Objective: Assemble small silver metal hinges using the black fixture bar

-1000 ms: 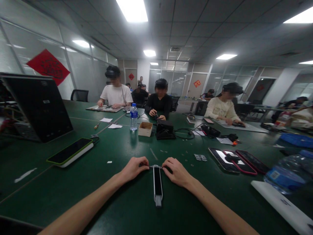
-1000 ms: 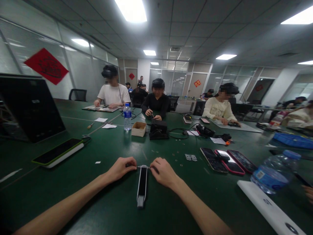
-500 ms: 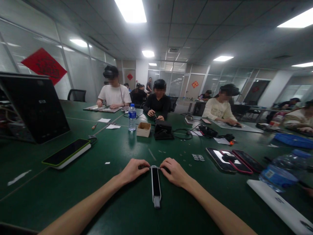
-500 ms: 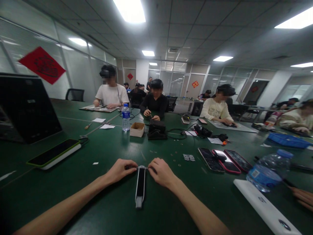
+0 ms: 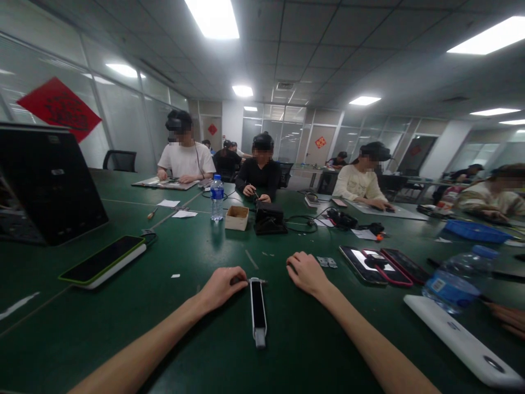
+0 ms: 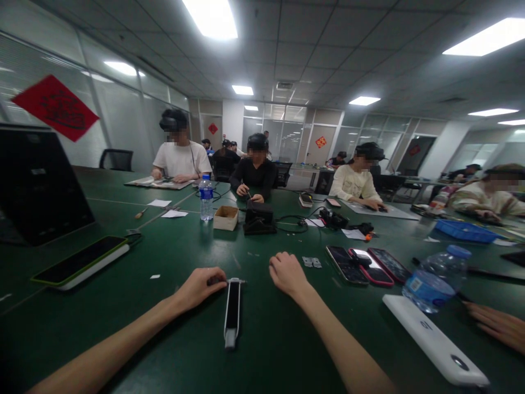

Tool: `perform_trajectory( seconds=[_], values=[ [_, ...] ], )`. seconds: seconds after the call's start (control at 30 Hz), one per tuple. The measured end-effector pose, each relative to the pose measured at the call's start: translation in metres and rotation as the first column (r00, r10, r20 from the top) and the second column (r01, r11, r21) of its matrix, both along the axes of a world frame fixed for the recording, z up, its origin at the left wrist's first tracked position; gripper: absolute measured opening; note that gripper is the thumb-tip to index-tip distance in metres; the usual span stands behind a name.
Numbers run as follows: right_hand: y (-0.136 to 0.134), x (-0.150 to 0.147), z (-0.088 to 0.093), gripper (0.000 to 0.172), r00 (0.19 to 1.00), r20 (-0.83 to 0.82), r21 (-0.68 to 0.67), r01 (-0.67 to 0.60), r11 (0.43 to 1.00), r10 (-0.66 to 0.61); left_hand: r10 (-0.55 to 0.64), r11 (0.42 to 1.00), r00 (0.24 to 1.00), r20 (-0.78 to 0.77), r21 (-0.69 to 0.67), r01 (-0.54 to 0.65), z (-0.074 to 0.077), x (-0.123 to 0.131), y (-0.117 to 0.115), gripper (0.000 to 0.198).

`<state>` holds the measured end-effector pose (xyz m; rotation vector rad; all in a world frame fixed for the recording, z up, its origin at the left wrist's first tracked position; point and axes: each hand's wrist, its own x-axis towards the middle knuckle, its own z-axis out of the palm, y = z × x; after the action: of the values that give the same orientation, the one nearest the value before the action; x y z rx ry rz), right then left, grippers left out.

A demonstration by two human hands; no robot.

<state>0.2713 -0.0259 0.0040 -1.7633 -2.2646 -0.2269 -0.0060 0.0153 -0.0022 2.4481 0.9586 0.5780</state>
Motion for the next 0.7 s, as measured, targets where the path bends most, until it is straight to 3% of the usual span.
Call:
perform_trajectory(
  seconds=[0.1,0.23,0.7],
  values=[
    [0.007,0.028,-0.001,0.021,0.993,0.045,-0.121,0.114,0.986,-0.110,-0.014,1.000,1.000,0.005,0.006,0.014,0.001,0.000,-0.001,0.015],
    [0.011,0.043,-0.002,0.021,0.991,0.012,-0.217,0.133,0.967,-0.134,-0.010,1.000,1.000,-0.011,0.007,0.010,0.005,0.001,-0.003,0.014],
    [0.008,0.040,0.003,0.017,0.970,0.057,-0.209,0.243,0.947,-0.236,-0.004,1.000,1.000,-0.016,0.024,0.004,0.000,0.000,0.000,0.013]
  ],
)
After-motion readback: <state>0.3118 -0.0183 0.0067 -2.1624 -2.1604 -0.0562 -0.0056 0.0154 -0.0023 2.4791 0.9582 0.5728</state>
